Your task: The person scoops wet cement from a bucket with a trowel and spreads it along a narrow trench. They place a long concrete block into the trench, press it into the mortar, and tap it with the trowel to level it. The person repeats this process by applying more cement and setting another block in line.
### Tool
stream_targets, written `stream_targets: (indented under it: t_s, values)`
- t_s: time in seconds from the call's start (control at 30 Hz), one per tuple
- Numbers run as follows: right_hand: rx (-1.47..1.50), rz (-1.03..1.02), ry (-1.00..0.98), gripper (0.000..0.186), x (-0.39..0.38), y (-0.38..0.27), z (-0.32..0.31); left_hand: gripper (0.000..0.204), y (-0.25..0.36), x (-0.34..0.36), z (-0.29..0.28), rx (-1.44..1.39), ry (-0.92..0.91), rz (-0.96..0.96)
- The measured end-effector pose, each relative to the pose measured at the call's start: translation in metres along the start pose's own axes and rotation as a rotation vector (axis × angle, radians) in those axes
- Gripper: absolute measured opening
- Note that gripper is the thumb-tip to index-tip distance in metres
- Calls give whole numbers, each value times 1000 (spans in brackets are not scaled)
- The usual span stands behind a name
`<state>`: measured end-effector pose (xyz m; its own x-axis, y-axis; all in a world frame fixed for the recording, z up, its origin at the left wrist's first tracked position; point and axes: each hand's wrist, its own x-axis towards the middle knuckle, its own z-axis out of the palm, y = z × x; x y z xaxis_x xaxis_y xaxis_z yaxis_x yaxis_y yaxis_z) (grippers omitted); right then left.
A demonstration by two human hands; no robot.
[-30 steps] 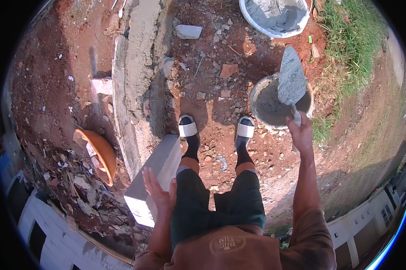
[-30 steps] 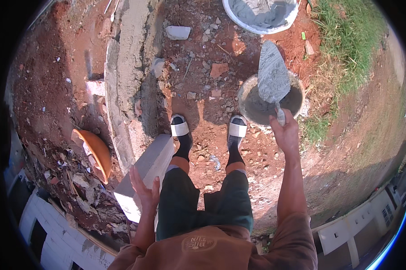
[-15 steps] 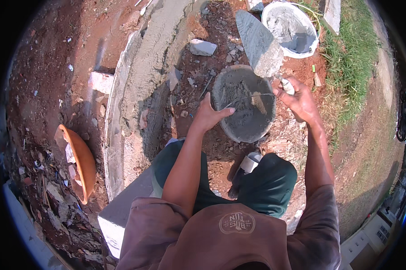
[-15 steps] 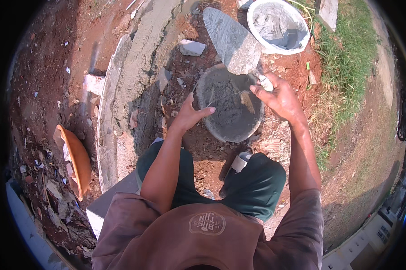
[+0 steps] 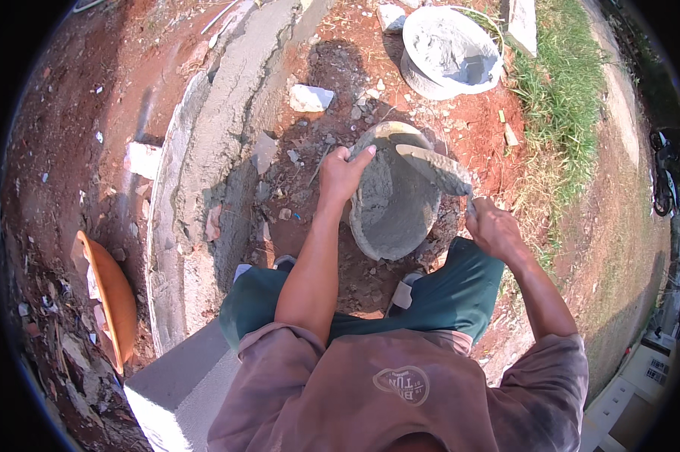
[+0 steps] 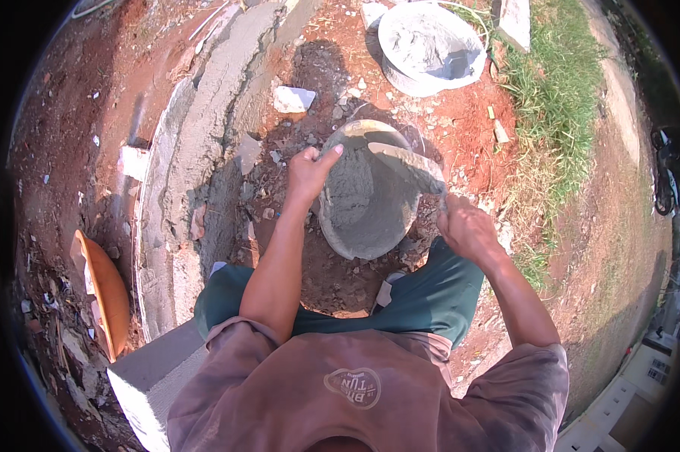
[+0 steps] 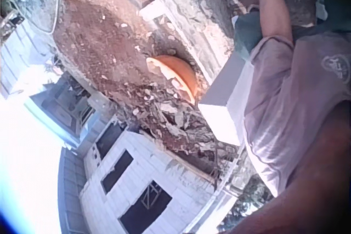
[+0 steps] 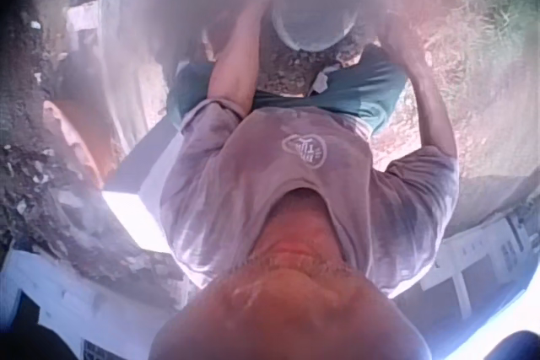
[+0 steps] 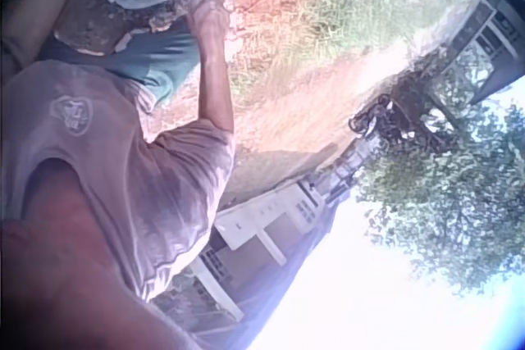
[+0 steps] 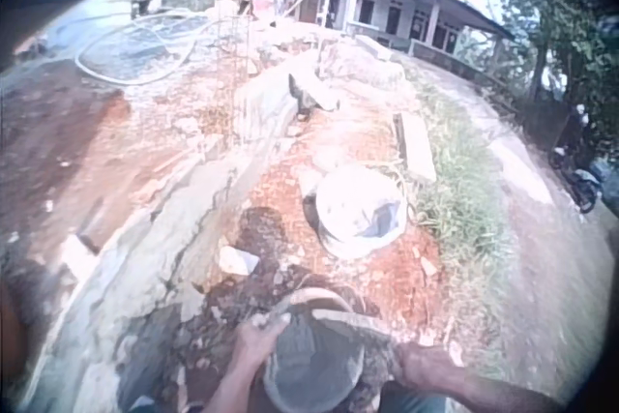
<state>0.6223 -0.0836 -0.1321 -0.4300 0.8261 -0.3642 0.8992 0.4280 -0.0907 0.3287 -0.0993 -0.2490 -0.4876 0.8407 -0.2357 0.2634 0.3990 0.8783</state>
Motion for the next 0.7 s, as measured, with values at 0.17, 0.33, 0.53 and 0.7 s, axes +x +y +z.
stream_targets:
  t_s: [0.17, 0.33, 0.53, 0.7]
  values:
    - [-346, -134, -47, 29, 95, -16, 74, 50, 24, -7, 29, 96, -72, 64]
    - [-428, -258, -330, 31, 91, -35, 100, 39, 39, -26, 28, 41, -95, 71]
    - [-98, -281, -770, 32, 60, -39, 114, 40, -4, -33, 34, -73, 12, 84]
    - [652, -87, -927, 33, 34, -52, 138, 44, -40, -28, 12, -241, -26, 15]
